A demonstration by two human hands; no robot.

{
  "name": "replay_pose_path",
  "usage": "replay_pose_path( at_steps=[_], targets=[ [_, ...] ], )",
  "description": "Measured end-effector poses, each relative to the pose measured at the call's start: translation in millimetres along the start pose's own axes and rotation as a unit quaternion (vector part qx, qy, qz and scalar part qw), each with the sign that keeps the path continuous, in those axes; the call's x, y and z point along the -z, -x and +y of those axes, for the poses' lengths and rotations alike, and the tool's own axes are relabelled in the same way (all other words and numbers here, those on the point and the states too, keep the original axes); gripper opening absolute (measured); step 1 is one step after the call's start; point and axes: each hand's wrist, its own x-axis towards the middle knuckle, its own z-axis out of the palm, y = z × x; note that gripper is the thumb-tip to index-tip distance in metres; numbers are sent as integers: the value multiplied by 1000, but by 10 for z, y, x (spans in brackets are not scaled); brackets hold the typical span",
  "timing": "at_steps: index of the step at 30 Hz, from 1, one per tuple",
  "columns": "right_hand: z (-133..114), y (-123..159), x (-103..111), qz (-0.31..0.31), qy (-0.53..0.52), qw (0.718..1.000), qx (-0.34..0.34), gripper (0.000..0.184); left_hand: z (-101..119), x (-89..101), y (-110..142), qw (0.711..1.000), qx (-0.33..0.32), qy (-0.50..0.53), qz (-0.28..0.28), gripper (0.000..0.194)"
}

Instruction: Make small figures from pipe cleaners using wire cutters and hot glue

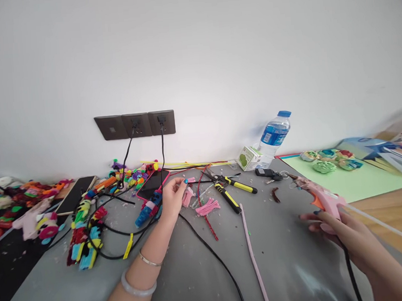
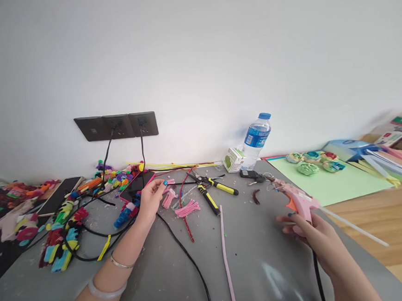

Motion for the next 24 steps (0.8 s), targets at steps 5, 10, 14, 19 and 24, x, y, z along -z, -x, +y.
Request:
replay_pose_path(
  at_steps=[5, 10, 14, 19, 24],
  targets=[
    [-403, 143, -394, -98, -142, 983, 66, 43, 34, 15, 6, 1000, -13, 1, 8, 32],
    [-866, 263, -913, -301, -242, 914, 126, 38, 56, 42, 5, 1000, -19, -5, 13, 29],
    [-902, 334, -1322, -445, -217, 862, 109, 45, 74, 59, 5, 1000, -18, -6, 19, 28],
    [-618, 354, -1551, -457, -126, 869, 144, 51, 91, 79, 10, 1000, -20, -11, 18, 28],
    [-512, 393, -1524, -445, -74, 876, 172, 59, 112, 71, 36, 999, -24, -32, 13, 23]
  ],
)
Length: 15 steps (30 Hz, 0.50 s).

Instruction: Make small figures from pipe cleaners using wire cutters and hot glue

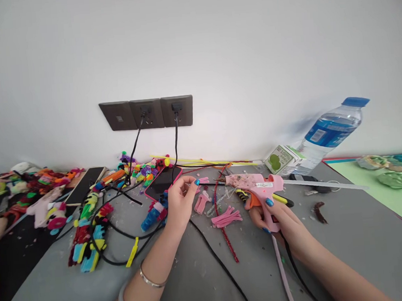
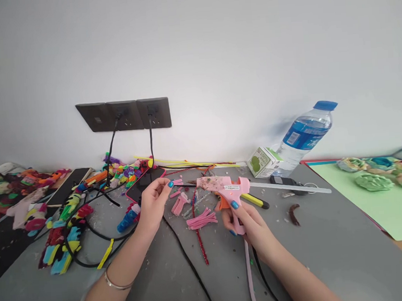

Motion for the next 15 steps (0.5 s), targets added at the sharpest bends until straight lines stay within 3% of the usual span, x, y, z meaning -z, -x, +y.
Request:
replay_pose_path(
  at_steps=[15],
  targets=[
    [42, 3, 1, -5, 30, 999, 23, 56, 37, -23, 40, 1000, -6, -12, -21, 23]
  ],
)
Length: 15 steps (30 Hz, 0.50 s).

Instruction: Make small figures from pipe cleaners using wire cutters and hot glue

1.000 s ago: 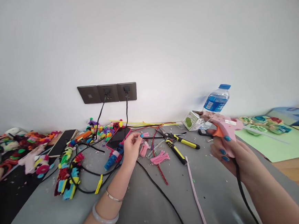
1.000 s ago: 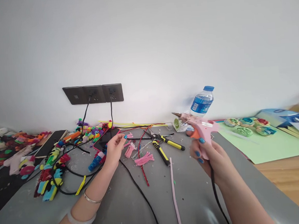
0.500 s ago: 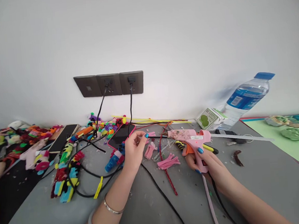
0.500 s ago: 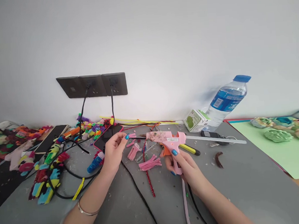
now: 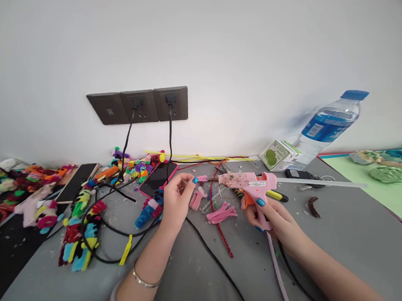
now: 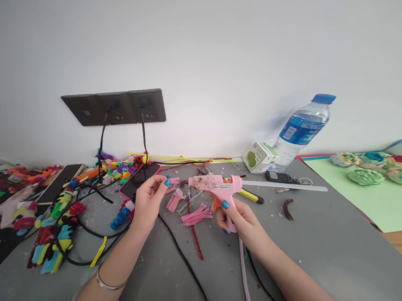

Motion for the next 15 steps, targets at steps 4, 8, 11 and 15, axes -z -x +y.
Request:
replay_pose_path(
  at_steps=[4, 8, 11, 15],
  targets=[
    [37, 6, 9, 3, 6, 1000, -1, 56, 5, -6, 1, 1000, 0, -1, -1, 24],
    [44, 6, -2, 2, -1, 1000, -1, 53, 9, -8, 3, 1000, -7, -2, -1, 24],
    [37, 6, -9, 2, -6, 1000, 0, 52, 18, -6, 5, 1000, -7, -6, -1, 24],
    [35, 11, -9, 3, -1, 1000, 0, 53, 22, -1, 5, 1000, -3, -12, 1, 24]
  ],
)
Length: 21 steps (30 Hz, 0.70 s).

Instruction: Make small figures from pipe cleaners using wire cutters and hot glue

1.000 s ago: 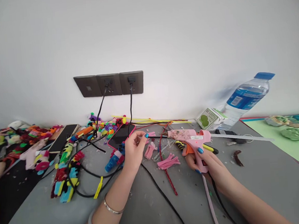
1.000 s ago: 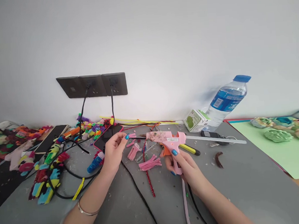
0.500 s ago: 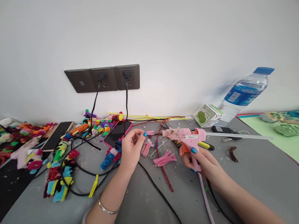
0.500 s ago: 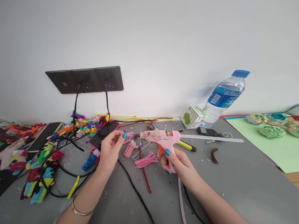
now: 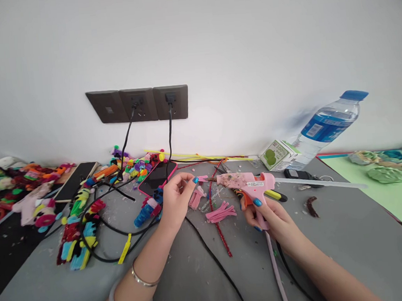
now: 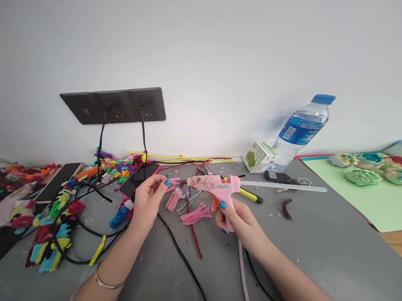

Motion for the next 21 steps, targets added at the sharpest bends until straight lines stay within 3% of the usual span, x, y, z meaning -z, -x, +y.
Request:
replay_pose_path(
  at_steps=[21],
  targets=[
    [57, 10, 25, -13, -13, 1000, 0, 50, -26, 15, -6, 1000, -17, 4, -4, 22]
  ],
)
